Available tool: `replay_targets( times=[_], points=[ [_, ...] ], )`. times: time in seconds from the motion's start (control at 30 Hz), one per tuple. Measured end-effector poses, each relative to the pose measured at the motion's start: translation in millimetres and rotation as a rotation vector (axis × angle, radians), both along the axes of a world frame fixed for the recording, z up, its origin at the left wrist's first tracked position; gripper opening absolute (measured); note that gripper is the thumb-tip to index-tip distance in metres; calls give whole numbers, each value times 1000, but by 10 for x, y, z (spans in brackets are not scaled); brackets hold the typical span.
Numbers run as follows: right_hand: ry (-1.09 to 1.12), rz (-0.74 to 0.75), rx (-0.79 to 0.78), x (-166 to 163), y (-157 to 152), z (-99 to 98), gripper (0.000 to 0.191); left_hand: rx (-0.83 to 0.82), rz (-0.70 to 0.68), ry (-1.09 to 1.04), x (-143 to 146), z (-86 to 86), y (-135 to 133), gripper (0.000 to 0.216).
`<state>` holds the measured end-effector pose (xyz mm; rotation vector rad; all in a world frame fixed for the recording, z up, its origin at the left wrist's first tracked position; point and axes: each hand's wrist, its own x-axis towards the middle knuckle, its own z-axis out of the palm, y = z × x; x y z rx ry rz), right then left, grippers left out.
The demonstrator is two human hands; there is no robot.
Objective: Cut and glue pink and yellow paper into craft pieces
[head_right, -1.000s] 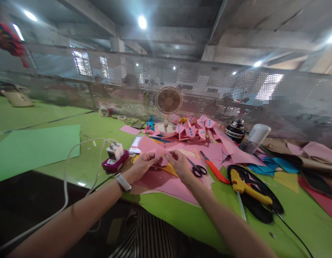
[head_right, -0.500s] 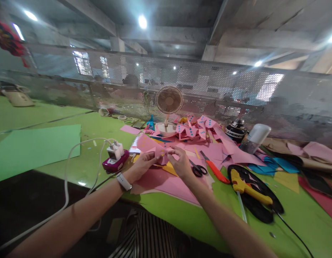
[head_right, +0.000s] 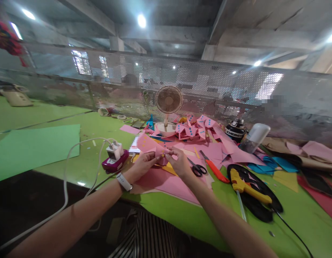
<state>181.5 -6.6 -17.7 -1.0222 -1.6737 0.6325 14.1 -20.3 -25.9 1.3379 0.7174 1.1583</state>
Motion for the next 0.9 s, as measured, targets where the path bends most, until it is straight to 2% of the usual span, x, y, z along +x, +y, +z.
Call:
replay_targets(
  times=[0.43,0.9],
  points=[
    [-18,-4,25,-4,-24,32,13,13,-35,0,-6,-23,23,33],
    [135,-52,-66,-57,35,-137,16,-16,-29,-58,13,18,-23,33]
  ],
)
